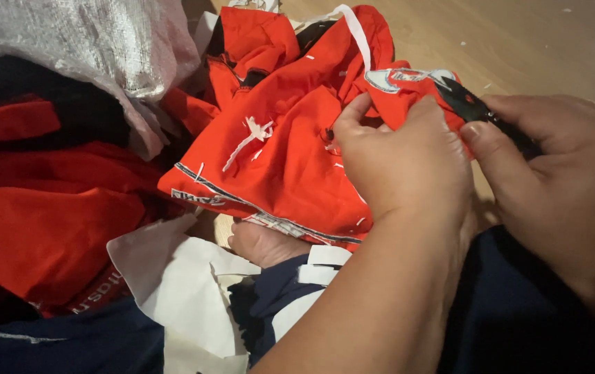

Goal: The person uses scissors to cut a white label and various white and black fabric strips from a red garment. The person holds the garment with one hand and cuts with the other, occasionally adjusting the fabric to access different areas.

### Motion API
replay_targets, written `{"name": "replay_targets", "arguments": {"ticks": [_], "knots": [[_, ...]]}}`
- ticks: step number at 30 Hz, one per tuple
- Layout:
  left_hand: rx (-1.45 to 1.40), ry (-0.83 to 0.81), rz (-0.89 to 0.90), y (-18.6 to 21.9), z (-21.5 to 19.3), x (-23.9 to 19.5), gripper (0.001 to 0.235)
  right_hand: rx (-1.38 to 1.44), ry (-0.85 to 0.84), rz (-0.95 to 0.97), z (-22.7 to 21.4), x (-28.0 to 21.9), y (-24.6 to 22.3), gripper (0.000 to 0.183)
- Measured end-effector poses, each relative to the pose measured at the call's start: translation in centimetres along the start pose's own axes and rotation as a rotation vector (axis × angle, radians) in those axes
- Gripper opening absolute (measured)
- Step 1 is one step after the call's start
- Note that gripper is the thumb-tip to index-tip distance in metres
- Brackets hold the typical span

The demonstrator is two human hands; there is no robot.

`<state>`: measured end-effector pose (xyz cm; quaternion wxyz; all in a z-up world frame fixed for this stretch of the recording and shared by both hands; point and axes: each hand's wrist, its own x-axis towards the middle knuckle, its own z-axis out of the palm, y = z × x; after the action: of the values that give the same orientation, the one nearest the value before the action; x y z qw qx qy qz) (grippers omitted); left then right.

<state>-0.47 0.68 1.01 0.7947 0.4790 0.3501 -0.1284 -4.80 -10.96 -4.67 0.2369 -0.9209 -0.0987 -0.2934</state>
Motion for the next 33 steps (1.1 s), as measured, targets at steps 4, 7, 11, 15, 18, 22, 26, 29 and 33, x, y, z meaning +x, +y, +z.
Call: {"name": "replay_targets", "arguments": {"ticks": [4, 7, 11, 15, 18, 22, 26, 29, 33], "knots": [[0.103, 0.019, 0.093, -0.5, 0.1, 0.7, 0.063, -0.008, 0.004, -0.017, 0.1, 0.1, 0.2, 0.019], [0.102, 0.005, 0.078, -0.5, 0.0, 0.5, 0.063, 0.043, -0.022, 0.012, 0.0, 0.2, -0.2, 0.02], [0.103, 0.007, 0.066, -0.4, 0.0, 0.5, 0.061, -0.009, 0.011, 0.022, 0.2, -0.3, 0.6, 0.018], [0.051, -0.001, 0.111, -0.7, 0.1, 1.0, 0.063, 0.011, 0.067, 0.111, 0.6, -0.7, 0.4, 0.015], [0.045, 0.013, 0.171, -1.1, 0.2, 1.6, 0.062, 0.043, 0.065, 0.04, 0.8, -0.8, 1.2, 0.016], [0.088, -0.017, 0.1, -0.6, -0.2, 0.3, 0.062, 0.09, 0.032, 0.128, 0.6, -0.3, 0.0, 0.018], [-0.049, -0.043, 0.07, -0.8, 0.1, 0.2, 0.061, 0.087, 0.028, 0.105, 0.5, -0.2, 0.0, 0.016], [-0.108, -0.055, 0.05, -0.9, 0.3, 0.3, 0.061, 0.106, 0.026, 0.129, 0.4, -0.2, -0.4, 0.017], [-0.052, -0.043, 0.015, -0.3, 0.1, -0.5, 0.061, 0.031, 0.04, 0.113, 0.3, -0.5, 0.1, 0.019]]}}
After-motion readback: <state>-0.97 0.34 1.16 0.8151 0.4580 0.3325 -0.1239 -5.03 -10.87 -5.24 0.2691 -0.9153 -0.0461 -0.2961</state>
